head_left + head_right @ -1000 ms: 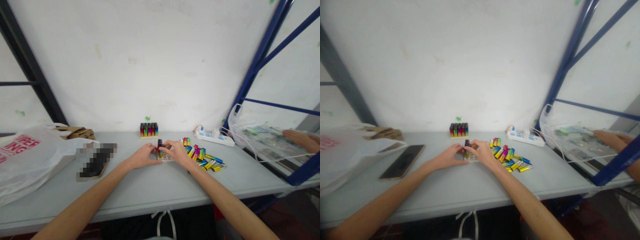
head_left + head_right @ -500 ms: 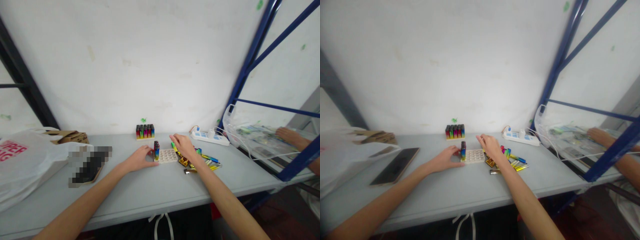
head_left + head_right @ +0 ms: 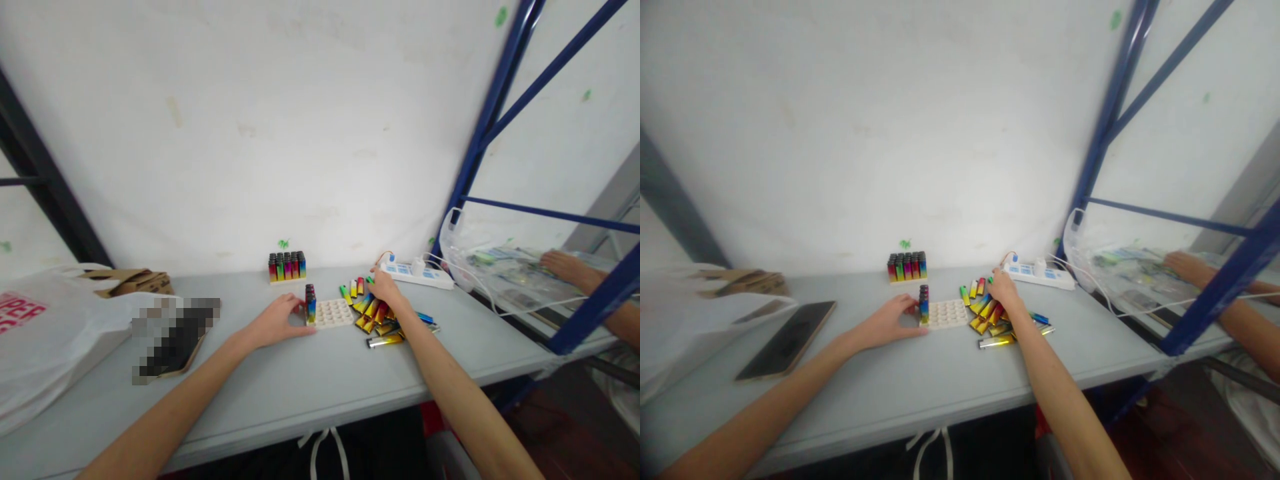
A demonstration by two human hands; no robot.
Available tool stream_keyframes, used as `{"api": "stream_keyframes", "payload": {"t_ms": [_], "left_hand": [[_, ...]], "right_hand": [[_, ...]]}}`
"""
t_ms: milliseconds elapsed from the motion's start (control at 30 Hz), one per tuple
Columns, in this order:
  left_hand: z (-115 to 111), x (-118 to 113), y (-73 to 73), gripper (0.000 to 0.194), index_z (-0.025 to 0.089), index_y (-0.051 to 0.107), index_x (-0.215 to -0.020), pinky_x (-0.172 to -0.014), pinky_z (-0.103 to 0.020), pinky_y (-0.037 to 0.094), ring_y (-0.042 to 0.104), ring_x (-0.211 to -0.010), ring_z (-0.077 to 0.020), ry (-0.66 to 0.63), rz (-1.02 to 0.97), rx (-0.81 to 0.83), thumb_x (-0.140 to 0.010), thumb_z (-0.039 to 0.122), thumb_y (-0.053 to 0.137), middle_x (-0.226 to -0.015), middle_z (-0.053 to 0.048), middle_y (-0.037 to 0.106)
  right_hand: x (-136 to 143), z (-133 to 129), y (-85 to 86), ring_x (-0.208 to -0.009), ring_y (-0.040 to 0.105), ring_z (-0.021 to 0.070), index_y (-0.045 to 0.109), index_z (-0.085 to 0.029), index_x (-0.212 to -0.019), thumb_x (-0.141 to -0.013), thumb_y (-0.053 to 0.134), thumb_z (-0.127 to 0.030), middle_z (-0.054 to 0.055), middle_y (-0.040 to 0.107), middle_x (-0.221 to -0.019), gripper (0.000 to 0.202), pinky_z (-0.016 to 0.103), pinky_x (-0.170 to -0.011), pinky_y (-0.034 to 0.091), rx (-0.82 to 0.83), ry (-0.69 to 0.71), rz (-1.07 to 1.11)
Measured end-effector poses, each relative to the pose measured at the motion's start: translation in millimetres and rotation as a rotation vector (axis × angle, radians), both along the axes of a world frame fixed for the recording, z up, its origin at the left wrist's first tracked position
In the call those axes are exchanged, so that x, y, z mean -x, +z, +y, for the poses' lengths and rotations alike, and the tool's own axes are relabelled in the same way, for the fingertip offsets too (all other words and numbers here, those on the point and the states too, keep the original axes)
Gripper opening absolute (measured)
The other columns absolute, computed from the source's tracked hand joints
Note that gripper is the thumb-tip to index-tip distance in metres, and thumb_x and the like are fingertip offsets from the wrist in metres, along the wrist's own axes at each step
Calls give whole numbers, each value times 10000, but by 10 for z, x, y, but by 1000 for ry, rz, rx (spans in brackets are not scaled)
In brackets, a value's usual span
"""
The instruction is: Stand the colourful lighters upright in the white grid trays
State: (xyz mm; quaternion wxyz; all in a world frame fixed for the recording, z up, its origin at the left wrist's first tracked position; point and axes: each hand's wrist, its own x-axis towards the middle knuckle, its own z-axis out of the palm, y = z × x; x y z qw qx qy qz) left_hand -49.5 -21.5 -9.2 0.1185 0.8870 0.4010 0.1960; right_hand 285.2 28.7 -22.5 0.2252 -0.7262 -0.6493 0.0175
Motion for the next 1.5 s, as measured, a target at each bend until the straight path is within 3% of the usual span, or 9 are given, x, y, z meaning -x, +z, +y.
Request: {"api": "stream_keyframes", "payload": {"t_ms": [200, 300, 400, 500, 600, 833, 1033, 1333, 1500], "left_hand": [[-9, 2, 14, 637, 141, 676, -1017, -864, -368, 496, 615, -929, -275, -4, 1, 9, -736, 712, 688, -1004, -104, 634], [-13, 0, 17, 627, 150, 678, -1026, -858, -365, 495, 619, -932, -276, -6, -3, 11, -736, 706, 691, -1002, -99, 639], [-17, -4, 15, 634, 150, 682, -1025, -852, -364, 497, 623, -925, -278, -4, -13, 5, -728, 710, 696, -999, -100, 646], [-19, -5, 9, 630, 154, 682, -1037, -856, -365, 498, 624, -929, -276, -13, -31, -6, -730, 704, 701, -1006, -98, 651], [-21, -7, 3, 610, 161, 684, -1047, -858, -370, 497, 624, -936, -278, -23, -41, -9, -737, 687, 709, -1007, -96, 654], [-17, -4, -14, 612, 155, 700, -1048, -850, -370, 503, 625, -918, -277, -24, -72, -13, -717, 668, 731, -989, -96, 661], [-9, 1, -17, 622, 170, 695, -1061, -830, -359, 498, 617, -900, -268, -36, -67, -14, -722, 691, 715, -975, -90, 663], [-2, 1, -16, 635, 169, 697, -1061, -825, -357, 491, 606, -893, -262, -42, -68, -16, -719, 705, 706, -981, -91, 664], [-6, 5, -23, 629, 170, 692, -1051, -849, -369, 497, 611, -917, -273, -34, -58, -12, -725, 708, 701, -991, -95, 660]], "right_hand": [[64, -1, 120, -1088, 646, 237, 596, -98, -1269, -891, 453, -81, 184, 669, -1208, 405, 321, -957, 462, -104, 67, 96], [248, -61, 179, -746, 659, 153, 534, -177, -1243, -945, 446, -247, 96, 668, -1091, 318, 284, -693, 517, -145, 242, 548], [496, -226, 257, -470, 453, 74, 486, -254, -1156, -913, 520, -458, -16, 613, -876, 319, 212, -463, 359, -51, 501, 1038], [738, -438, 331, -419, 247, 55, 479, -283, -1123, -884, 573, -560, -98, 459, -652, 378, 180, -431, 199, 101, 667, 1189], [923, -571, 321, -423, 193, 71, 516, -246, -950, -895, 538, -628, -110, 298, -558, 386, 201, -416, 148, 82, 623, 1166], [1049, -569, 159, -492, 319, 102, 367, -221, -544, -889, 502, -572, -49, 326, -508, 510, 265, -495, 236, -193, 503, 772], [1044, -586, 170, -533, 324, 104, 348, -219, -559, -844, 466, -424, -50, 311, -542, 370, 269, -529, 215, -285, 409, 652], [1038, -591, 169, -549, 341, 115, 361, -219, -585, -901, 467, -434, -48, 347, -557, 397, 269, -553, 259, -286, 461, 643], [1025, -701, 271, -619, 459, 144, 529, -219, -830, -977, 464, -511, -40, 486, -641, 334, 255, -611, 341, -298, 578, 571]]}}
